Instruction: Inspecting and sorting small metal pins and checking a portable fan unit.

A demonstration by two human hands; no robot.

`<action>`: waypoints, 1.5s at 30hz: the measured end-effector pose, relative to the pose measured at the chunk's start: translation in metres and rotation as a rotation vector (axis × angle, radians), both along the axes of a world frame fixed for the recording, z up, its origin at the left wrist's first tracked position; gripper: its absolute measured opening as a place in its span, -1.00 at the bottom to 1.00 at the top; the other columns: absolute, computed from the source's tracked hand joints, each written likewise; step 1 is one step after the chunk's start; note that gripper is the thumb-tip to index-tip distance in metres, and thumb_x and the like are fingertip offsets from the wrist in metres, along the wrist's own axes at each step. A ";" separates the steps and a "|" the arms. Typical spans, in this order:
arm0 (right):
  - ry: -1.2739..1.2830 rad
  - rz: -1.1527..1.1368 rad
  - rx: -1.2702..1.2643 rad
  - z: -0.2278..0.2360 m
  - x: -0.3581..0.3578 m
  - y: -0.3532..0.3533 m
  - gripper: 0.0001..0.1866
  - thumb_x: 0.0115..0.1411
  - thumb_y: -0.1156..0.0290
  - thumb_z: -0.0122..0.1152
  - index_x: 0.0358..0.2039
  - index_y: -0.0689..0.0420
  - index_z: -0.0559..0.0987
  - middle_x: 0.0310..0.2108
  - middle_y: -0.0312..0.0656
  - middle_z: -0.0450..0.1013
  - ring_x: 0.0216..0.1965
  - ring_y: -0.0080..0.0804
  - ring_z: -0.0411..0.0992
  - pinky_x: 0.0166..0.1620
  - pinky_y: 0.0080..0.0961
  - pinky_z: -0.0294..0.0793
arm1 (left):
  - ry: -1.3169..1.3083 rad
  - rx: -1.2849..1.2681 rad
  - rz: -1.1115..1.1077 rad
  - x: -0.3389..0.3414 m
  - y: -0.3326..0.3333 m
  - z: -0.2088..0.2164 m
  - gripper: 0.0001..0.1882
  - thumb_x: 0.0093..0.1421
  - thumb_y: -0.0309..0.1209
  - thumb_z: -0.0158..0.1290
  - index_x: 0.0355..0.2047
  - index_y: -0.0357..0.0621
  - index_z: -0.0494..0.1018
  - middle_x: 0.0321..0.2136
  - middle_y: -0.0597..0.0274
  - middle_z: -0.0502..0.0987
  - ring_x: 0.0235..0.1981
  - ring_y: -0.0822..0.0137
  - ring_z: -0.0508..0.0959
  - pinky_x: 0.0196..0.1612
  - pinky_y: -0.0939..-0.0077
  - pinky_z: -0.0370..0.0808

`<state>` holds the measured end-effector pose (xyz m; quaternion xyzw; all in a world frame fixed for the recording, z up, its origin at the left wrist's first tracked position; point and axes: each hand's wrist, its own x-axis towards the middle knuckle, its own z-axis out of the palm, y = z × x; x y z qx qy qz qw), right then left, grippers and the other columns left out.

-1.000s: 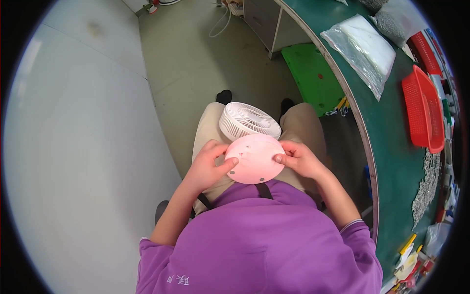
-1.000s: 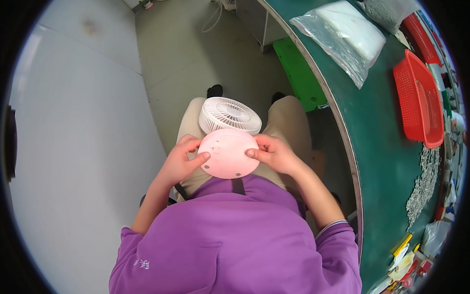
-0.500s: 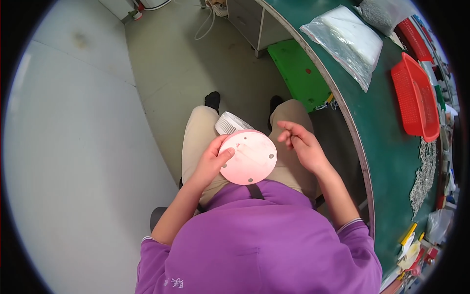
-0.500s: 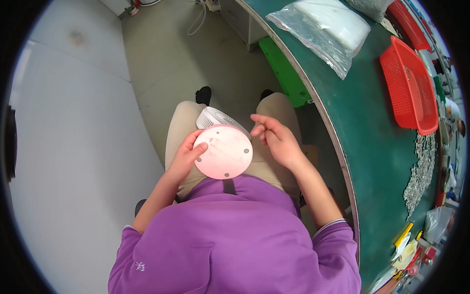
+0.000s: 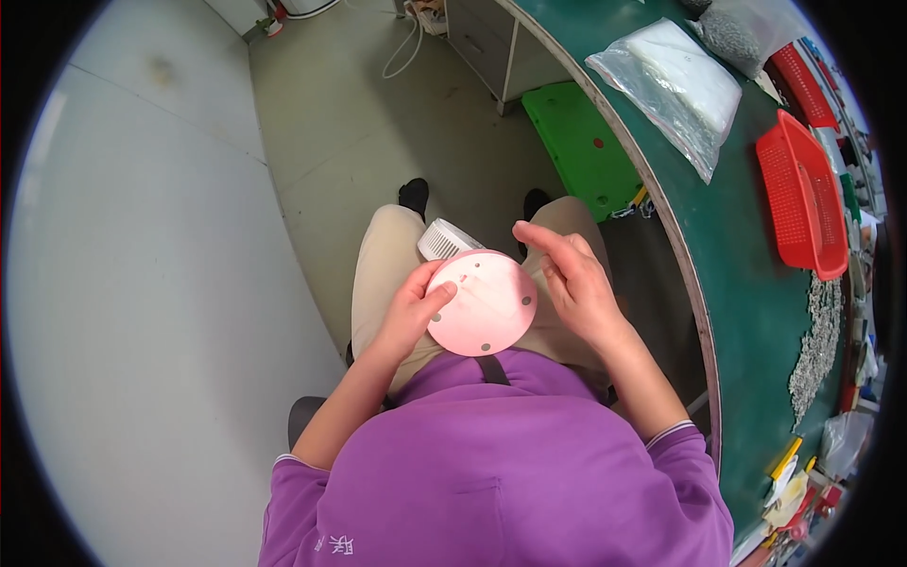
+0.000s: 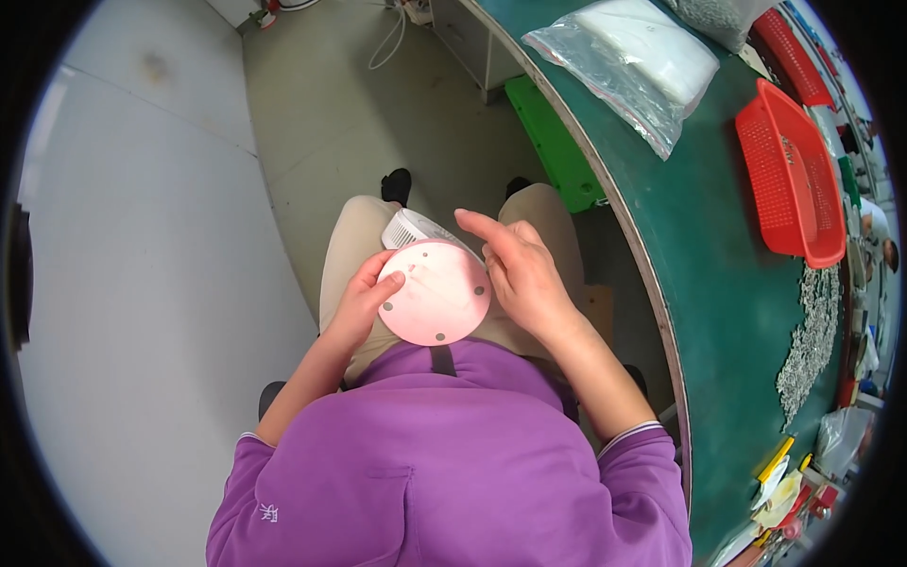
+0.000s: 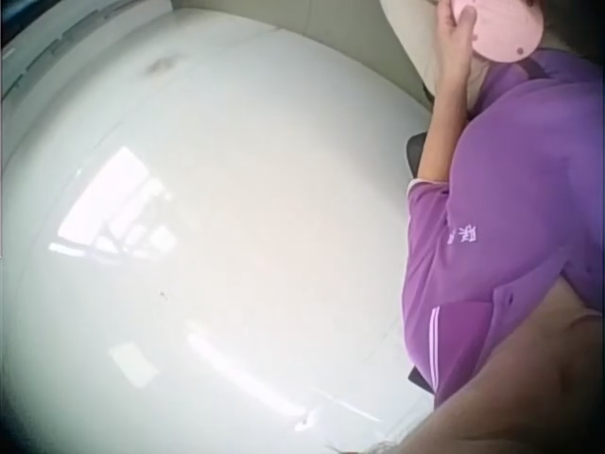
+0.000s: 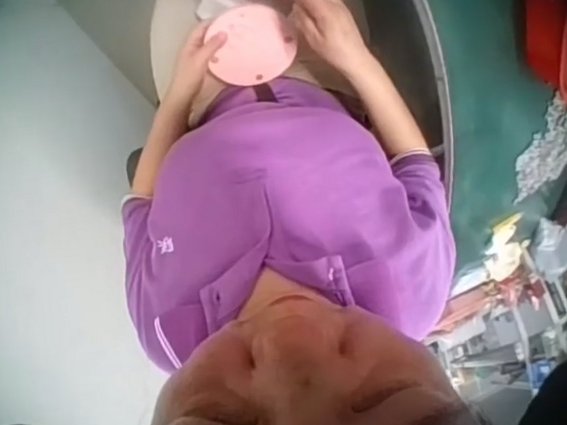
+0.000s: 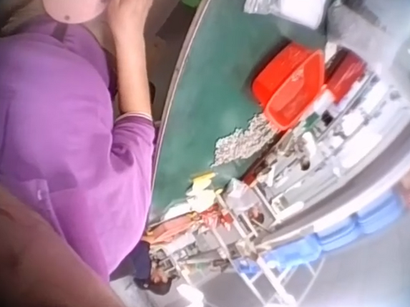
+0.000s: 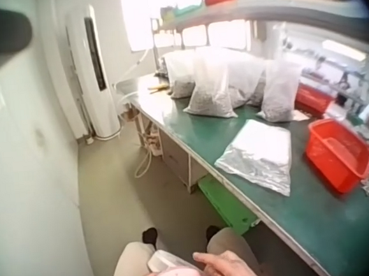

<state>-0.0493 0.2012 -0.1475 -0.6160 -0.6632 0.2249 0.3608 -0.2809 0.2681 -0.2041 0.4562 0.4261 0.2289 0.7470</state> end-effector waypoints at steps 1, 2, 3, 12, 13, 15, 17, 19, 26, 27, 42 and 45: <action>-0.004 -0.015 -0.086 0.001 0.001 -0.001 -0.58 0.22 0.65 -0.08 0.10 0.09 0.40 -0.06 -0.14 0.46 -0.21 -0.40 0.43 -0.05 -0.55 0.40 | 0.000 -0.002 0.000 0.001 0.001 0.000 -0.59 0.24 -0.36 0.03 0.06 -0.25 0.32 -0.13 0.25 0.49 -0.13 0.47 0.46 -0.06 0.55 0.40; -0.007 -0.031 -0.174 0.000 0.002 -0.001 -0.57 0.20 0.65 -0.04 0.08 0.05 0.44 -0.12 -0.15 0.48 -0.23 -0.39 0.43 -0.07 -0.56 0.41 | -0.004 -0.008 0.007 0.001 0.002 -0.001 -0.60 0.24 -0.36 0.03 0.05 -0.26 0.33 -0.13 0.25 0.49 -0.12 0.46 0.46 -0.05 0.54 0.40; -0.010 -0.032 -0.167 -0.001 0.001 -0.003 -0.57 0.20 0.65 -0.04 0.08 0.05 0.44 -0.12 -0.15 0.48 -0.23 -0.39 0.43 -0.07 -0.56 0.41 | -0.012 -0.004 0.011 0.002 0.002 0.002 -0.61 0.24 -0.37 0.02 0.05 -0.26 0.33 -0.13 0.25 0.49 -0.12 0.46 0.46 -0.04 0.54 0.40; 0.546 -0.227 -0.209 -0.012 -0.001 0.006 -0.66 0.01 0.65 0.27 -0.15 0.13 0.57 -0.40 -0.30 0.43 -0.41 -0.64 0.40 -0.32 -0.72 0.44 | -0.021 -0.022 0.025 0.003 0.005 0.008 -0.61 0.24 -0.38 0.02 0.05 -0.26 0.34 -0.11 0.24 0.49 -0.10 0.46 0.46 -0.03 0.54 0.39; 0.545 -0.226 -0.211 -0.011 -0.002 0.006 -0.66 0.01 0.65 0.27 -0.15 0.13 0.57 -0.40 -0.30 0.43 -0.41 -0.64 0.40 -0.32 -0.72 0.44 | -0.022 -0.023 0.026 0.002 0.004 0.008 -0.61 0.24 -0.38 0.02 0.05 -0.26 0.34 -0.11 0.24 0.49 -0.10 0.46 0.46 -0.03 0.54 0.39; 0.442 -0.155 -0.262 -0.002 -0.007 0.008 -0.81 0.00 0.62 0.29 -0.31 0.17 0.63 -0.41 -0.30 0.43 -0.44 -0.62 0.40 -0.34 -0.70 0.43 | -0.036 -0.032 0.036 0.001 0.002 0.009 -0.59 0.24 -0.38 0.03 0.07 -0.26 0.32 -0.11 0.23 0.48 -0.10 0.46 0.46 -0.03 0.54 0.40; 0.429 -0.147 -0.275 0.004 -0.011 0.011 -0.90 0.01 0.60 0.29 -0.41 0.18 0.66 -0.41 -0.29 0.43 -0.44 -0.60 0.41 -0.35 -0.67 0.43 | -0.019 -0.014 0.007 0.000 0.001 0.014 -0.58 0.24 -0.38 0.03 0.08 -0.26 0.30 -0.09 0.22 0.47 -0.08 0.44 0.45 -0.01 0.52 0.39; 0.416 -0.078 -0.215 0.005 -0.015 0.012 -0.86 0.02 0.59 0.29 -0.35 0.15 0.66 -0.41 -0.28 0.43 -0.43 -0.57 0.41 -0.36 -0.65 0.42 | -0.002 0.004 -0.020 0.000 -0.002 0.018 -0.57 0.25 -0.39 0.02 0.10 -0.26 0.28 -0.08 0.20 0.47 -0.06 0.42 0.44 0.01 0.51 0.37; 0.283 -0.024 -0.118 0.004 -0.020 0.012 -0.79 0.06 0.55 0.24 -0.25 0.07 0.66 -0.38 -0.25 0.45 -0.40 -0.46 0.43 -0.38 -0.56 0.44 | -0.055 0.023 -0.076 -0.001 -0.004 0.021 -0.55 0.24 -0.42 0.05 0.11 -0.27 0.27 -0.05 0.21 0.44 -0.04 0.43 0.42 0.02 0.53 0.37; 0.263 -0.017 -0.094 0.005 -0.021 0.012 -0.81 0.07 0.54 0.24 -0.27 0.09 0.64 -0.39 -0.24 0.46 -0.40 -0.43 0.44 -0.36 -0.55 0.44 | -0.053 0.019 -0.083 -0.001 -0.004 0.021 -0.54 0.24 -0.42 0.05 0.12 -0.27 0.26 -0.05 0.21 0.44 -0.03 0.43 0.42 0.03 0.52 0.37; 0.118 -0.079 -0.061 0.009 -0.031 0.012 -0.87 -0.04 0.50 0.31 -0.42 0.13 0.56 -0.38 -0.22 0.42 -0.38 -0.26 0.46 -0.33 -0.43 0.48 | -0.086 0.043 -0.121 0.001 -0.005 0.029 -0.51 0.23 -0.41 0.07 0.13 -0.29 0.24 -0.04 0.19 0.43 -0.03 0.44 0.42 0.03 0.52 0.38; 0.058 -0.093 -0.020 0.003 -0.027 0.014 -0.78 -0.04 0.50 0.33 -0.32 0.14 0.57 -0.31 -0.20 0.41 -0.33 -0.35 0.46 -0.30 -0.49 0.48 | -0.090 0.047 -0.115 0.000 -0.006 0.031 -0.51 0.23 -0.40 0.08 0.13 -0.28 0.24 -0.04 0.19 0.44 -0.03 0.43 0.43 0.03 0.51 0.39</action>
